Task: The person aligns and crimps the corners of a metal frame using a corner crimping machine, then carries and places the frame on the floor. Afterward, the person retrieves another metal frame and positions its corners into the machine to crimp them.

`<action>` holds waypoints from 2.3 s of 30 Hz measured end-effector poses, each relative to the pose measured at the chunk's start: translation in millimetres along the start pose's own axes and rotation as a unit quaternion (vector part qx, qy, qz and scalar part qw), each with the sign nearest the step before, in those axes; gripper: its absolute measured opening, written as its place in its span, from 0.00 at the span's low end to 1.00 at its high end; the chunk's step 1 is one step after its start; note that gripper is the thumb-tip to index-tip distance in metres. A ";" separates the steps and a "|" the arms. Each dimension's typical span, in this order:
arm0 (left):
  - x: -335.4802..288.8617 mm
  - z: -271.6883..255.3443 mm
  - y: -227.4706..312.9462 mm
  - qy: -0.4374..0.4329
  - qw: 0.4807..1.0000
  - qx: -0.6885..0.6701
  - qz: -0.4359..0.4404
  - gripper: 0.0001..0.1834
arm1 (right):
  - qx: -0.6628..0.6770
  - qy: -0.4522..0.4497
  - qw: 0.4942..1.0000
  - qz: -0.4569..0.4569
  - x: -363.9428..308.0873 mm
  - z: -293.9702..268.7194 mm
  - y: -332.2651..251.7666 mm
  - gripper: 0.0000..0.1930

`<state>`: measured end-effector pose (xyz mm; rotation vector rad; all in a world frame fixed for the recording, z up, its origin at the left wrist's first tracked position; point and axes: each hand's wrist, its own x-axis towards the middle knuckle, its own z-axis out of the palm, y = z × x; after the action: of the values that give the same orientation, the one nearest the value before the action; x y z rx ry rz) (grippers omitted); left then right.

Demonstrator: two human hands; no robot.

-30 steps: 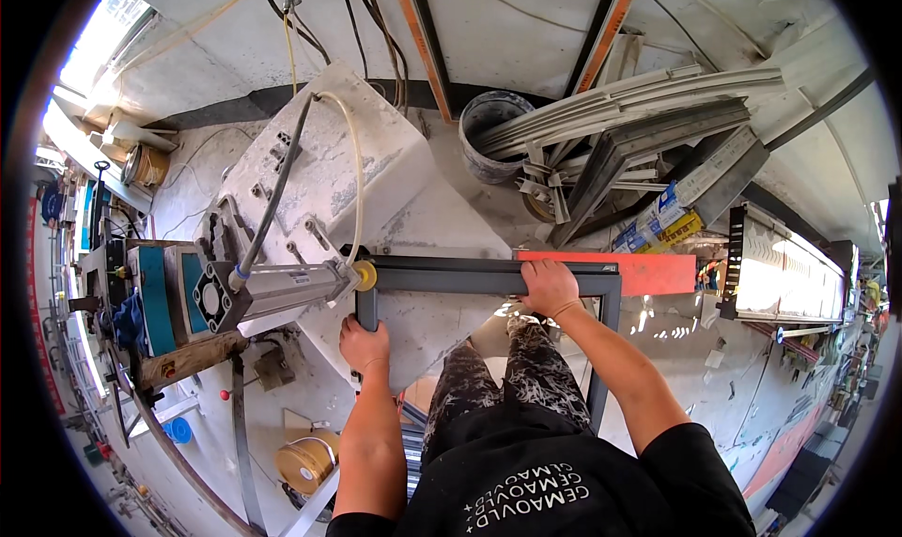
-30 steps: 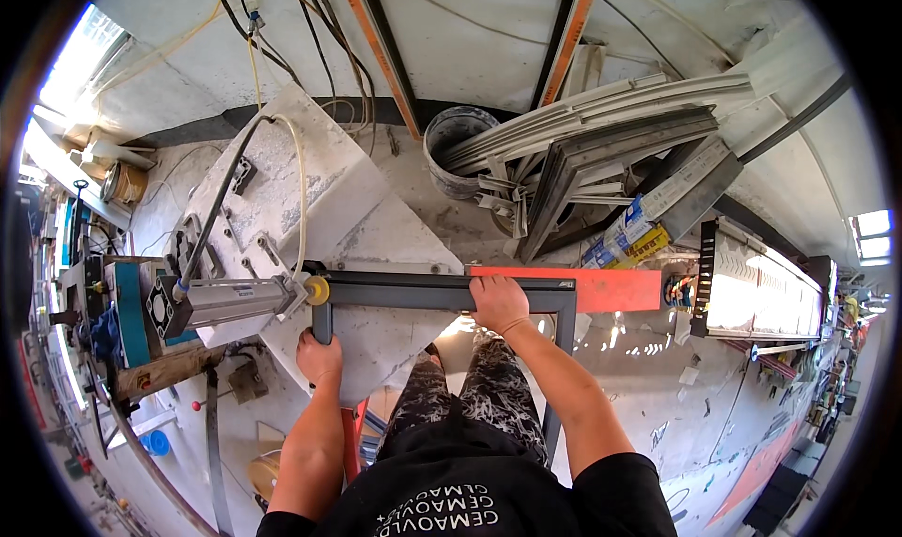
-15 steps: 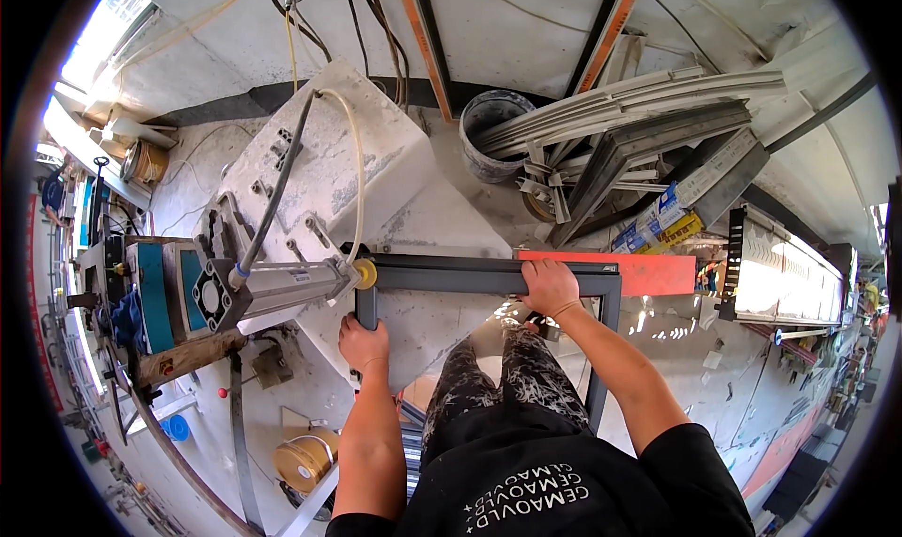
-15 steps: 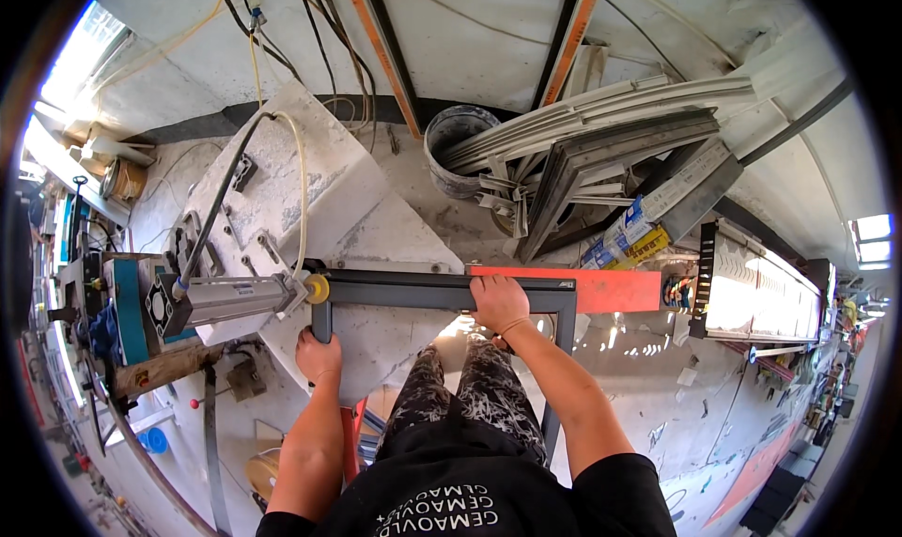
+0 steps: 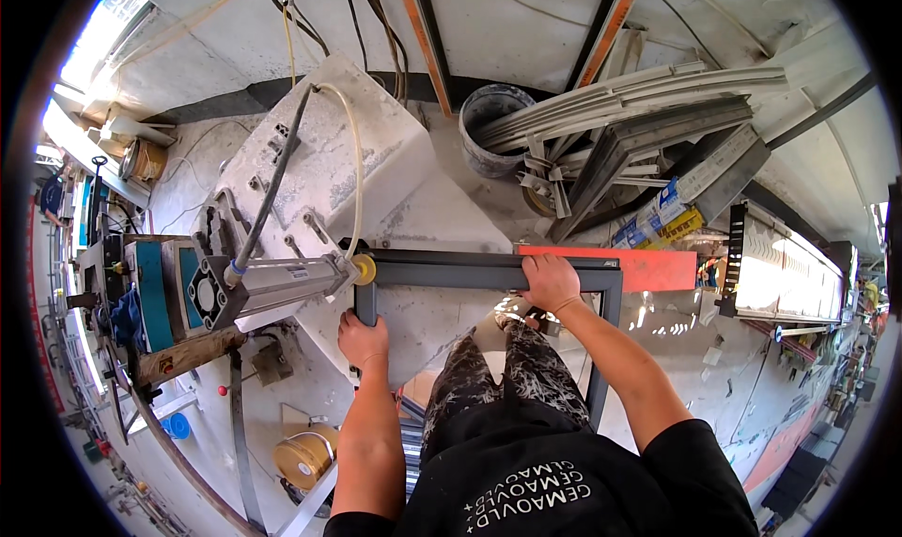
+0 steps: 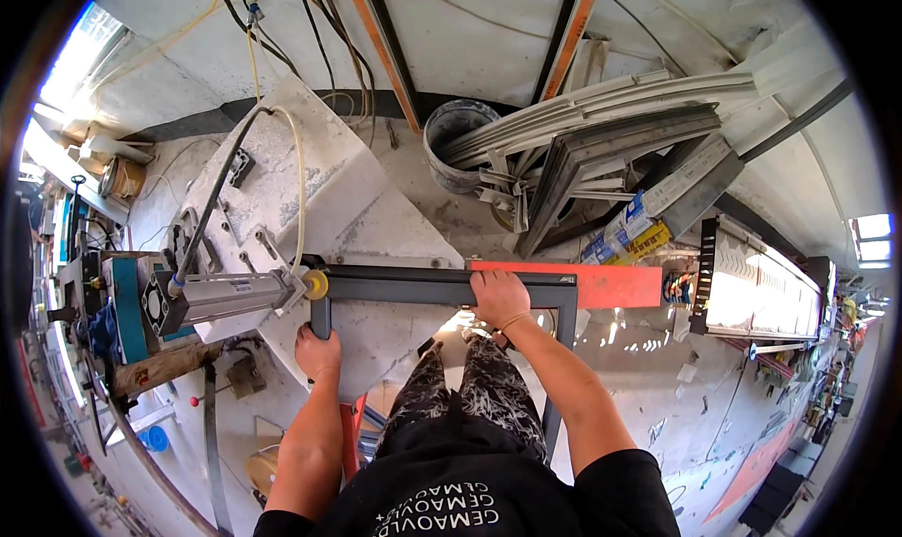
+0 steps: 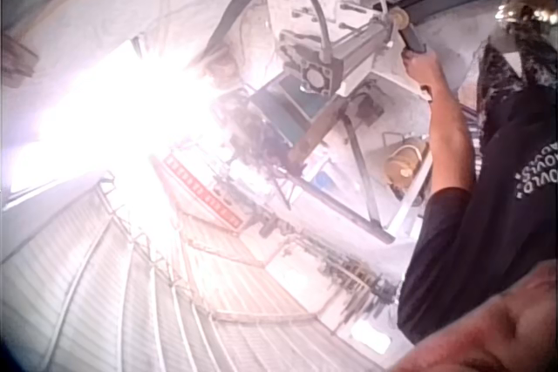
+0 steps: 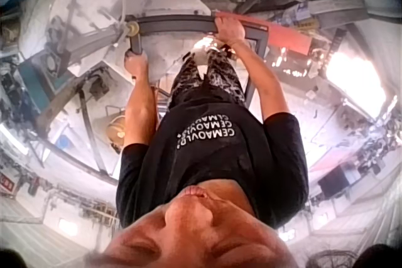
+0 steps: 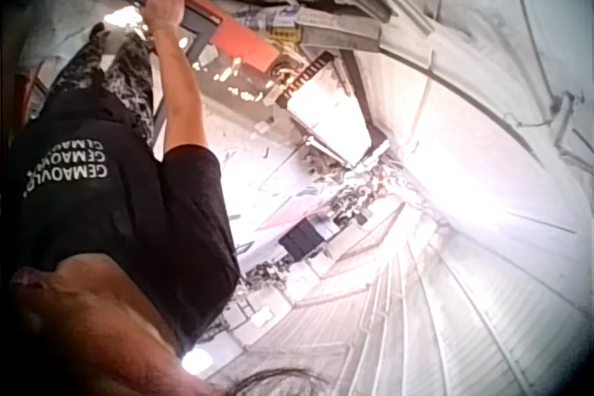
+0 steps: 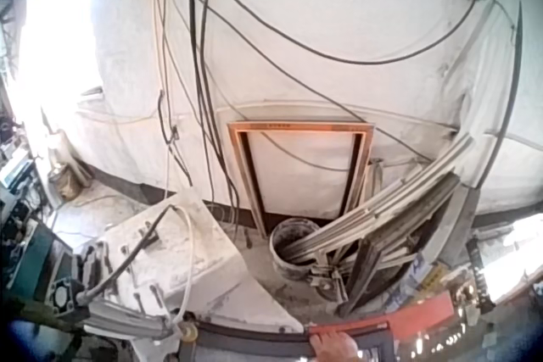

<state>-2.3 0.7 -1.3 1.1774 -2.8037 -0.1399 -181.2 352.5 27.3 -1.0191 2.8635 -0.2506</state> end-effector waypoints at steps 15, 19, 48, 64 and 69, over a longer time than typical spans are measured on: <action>-0.4 -0.2 1.3 0.006 1.000 -0.002 0.006 0.28 | 0.010 0.011 1.000 -0.001 -0.5 -2.0 0.8 0.23; 0.3 0.2 1.0 0.005 1.000 -0.001 0.004 0.27 | 0.007 -0.001 1.000 0.004 -0.1 -2.0 0.1 0.23; 0.6 -3.9 4.9 0.007 1.000 0.000 0.001 0.25 | 0.009 0.011 1.000 0.000 0.6 -4.5 -1.0 0.22; 0.2 -5.2 6.5 0.012 1.000 -0.003 0.003 0.24 | 0.011 0.022 1.000 -0.001 -0.2 -2.3 0.3 0.22; -0.1 -5.0 5.9 0.009 1.000 -0.004 0.001 0.24 | 0.001 0.036 0.999 -0.010 -1.2 -0.4 1.1 0.23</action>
<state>-5.8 4.6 4.4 1.1668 -2.7858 -0.1400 -181.0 354.1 27.5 -1.0603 2.9170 -0.2971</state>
